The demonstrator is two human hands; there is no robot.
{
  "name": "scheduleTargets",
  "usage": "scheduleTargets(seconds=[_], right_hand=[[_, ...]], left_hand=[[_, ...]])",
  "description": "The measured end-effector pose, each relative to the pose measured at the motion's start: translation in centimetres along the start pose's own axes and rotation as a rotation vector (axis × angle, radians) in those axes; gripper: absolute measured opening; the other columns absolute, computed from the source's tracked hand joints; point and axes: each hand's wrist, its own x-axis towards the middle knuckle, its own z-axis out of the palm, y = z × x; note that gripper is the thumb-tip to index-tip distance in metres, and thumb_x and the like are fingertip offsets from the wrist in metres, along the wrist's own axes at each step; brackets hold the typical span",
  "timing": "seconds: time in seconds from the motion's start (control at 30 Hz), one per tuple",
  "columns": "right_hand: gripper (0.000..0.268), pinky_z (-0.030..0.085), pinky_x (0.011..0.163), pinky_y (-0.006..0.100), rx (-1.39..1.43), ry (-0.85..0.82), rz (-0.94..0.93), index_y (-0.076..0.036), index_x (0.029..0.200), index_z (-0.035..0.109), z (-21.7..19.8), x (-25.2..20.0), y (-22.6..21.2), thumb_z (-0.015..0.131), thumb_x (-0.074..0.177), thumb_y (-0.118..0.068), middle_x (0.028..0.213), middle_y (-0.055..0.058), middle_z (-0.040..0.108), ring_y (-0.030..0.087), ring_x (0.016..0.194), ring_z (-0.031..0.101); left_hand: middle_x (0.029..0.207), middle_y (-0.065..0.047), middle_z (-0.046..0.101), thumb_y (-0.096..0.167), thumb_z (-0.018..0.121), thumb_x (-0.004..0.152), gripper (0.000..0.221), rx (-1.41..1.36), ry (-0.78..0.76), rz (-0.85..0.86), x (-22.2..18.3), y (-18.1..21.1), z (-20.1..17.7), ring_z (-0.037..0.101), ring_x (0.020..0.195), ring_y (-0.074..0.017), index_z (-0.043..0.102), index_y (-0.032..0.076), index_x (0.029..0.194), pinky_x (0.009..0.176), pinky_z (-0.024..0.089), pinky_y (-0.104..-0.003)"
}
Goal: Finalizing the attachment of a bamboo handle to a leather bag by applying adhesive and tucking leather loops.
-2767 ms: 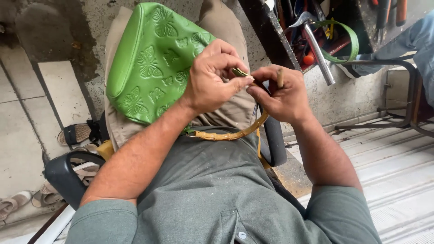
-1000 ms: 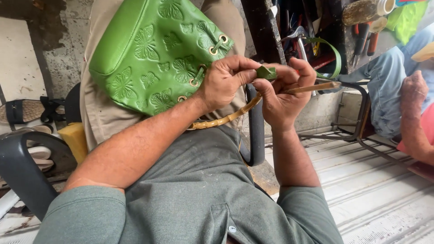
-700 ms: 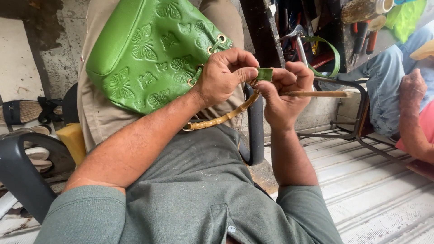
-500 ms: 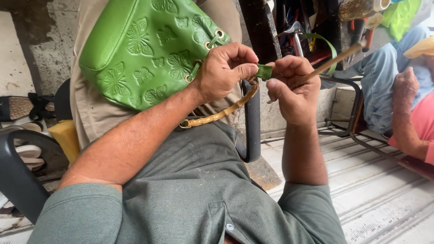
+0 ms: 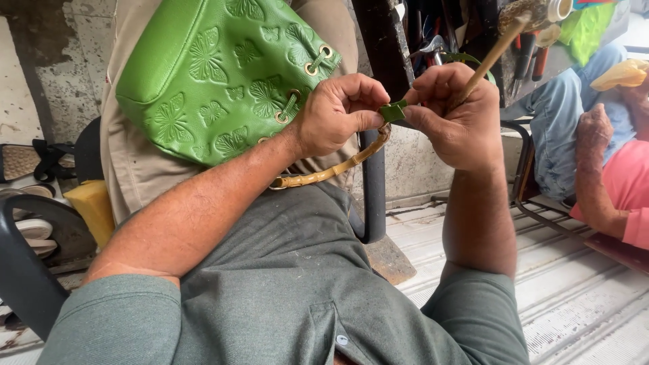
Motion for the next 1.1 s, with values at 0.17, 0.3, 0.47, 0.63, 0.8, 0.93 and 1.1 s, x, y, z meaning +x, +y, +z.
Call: scheduleTargets(seconds=[0.17, 0.3, 0.47, 0.63, 0.8, 0.93, 1.1], right_hand=[[0.032, 0.063, 0.076, 0.025, -0.259, -0.181, 0.016, 0.001, 0.111, 0.060, -0.7, 1.4, -2.5, 0.078, 0.090, 0.016, 0.100, 0.014, 0.070, 0.017, 0.086, 0.071], [0.026, 0.057, 0.072, 0.026, -0.520, -0.218, 0.074, -0.003, 0.103, 0.065, 0.1, 2.7, -5.9, 0.084, 0.088, 0.006, 0.095, 0.007, 0.071, 0.014, 0.081, 0.067], [0.019, 0.046, 0.060, 0.034, -0.842, -0.335, 0.077, -0.010, 0.092, 0.062, 0.8, 4.0, -7.6, 0.072, 0.080, 0.000, 0.080, 0.002, 0.068, 0.017, 0.067, 0.060], [0.021, 0.049, 0.062, 0.029, -0.689, -0.285, 0.135, -0.009, 0.094, 0.065, 0.8, 4.0, -6.1, 0.079, 0.084, 0.002, 0.082, 0.002, 0.066, 0.014, 0.071, 0.060], [0.019, 0.046, 0.054, 0.017, 0.014, -0.224, -0.082, -0.006, 0.115, 0.059, -1.0, 2.7, 0.6, 0.072, 0.102, -0.011, 0.113, 0.014, 0.072, 0.005, 0.063, 0.055], [0.034, 0.044, 0.060, 0.019, 0.053, -0.204, -0.118, -0.003, 0.119, 0.065, 1.5, 0.6, 5.8, 0.076, 0.096, -0.026, 0.087, 0.000, 0.060, 0.007, 0.069, 0.051], [0.025, 0.049, 0.069, 0.028, -0.009, -0.020, -0.204, 0.003, 0.101, 0.069, 3.6, -1.1, 5.4, 0.078, 0.094, -0.020, 0.091, 0.013, 0.067, 0.019, 0.079, 0.062]], left_hand=[[0.103, -0.012, 0.075, 0.001, 0.078, 0.090, 0.022, -0.002, -0.069, -0.054, 0.2, 0.9, -0.6, 0.077, 0.095, -0.0201, 0.070, 0.003, 0.110, 0.090, 0.067, -0.029], [0.101, -0.017, 0.076, -0.003, 0.082, 0.085, 0.022, -0.078, -0.051, -0.050, 0.4, 0.2, -1.0, 0.077, 0.090, -0.0220, 0.071, 0.001, 0.104, 0.085, 0.069, -0.028], [0.099, -0.007, 0.073, 0.009, 0.081, 0.091, 0.023, 0.126, -0.098, -0.050, 0.4, 0.7, -1.1, 0.074, 0.091, -0.0141, 0.067, 0.006, 0.108, 0.085, 0.065, -0.022], [0.110, -0.014, 0.075, 0.010, 0.077, 0.093, 0.034, 0.165, -0.137, -0.025, 0.1, 2.4, -0.6, 0.076, 0.100, -0.0205, 0.064, 0.000, 0.123, 0.092, 0.066, -0.029], [0.103, -0.014, 0.075, 0.002, 0.072, 0.096, 0.019, 0.190, -0.067, 0.023, -0.1, 2.8, -1.2, 0.077, 0.093, -0.0208, 0.066, -0.001, 0.115, 0.088, 0.068, -0.029], [0.101, -0.003, 0.061, 0.012, 0.077, 0.094, 0.014, 0.389, -0.001, 0.084, -0.5, 2.4, -2.3, 0.061, 0.096, -0.0163, 0.070, 0.011, 0.106, 0.091, 0.057, -0.030], [0.094, -0.001, 0.051, 0.004, 0.070, 0.095, 0.012, 0.681, -0.136, 0.154, -1.5, 7.3, -1.5, 0.047, 0.079, -0.0099, 0.065, 0.013, 0.099, 0.065, 0.043, -0.022]])
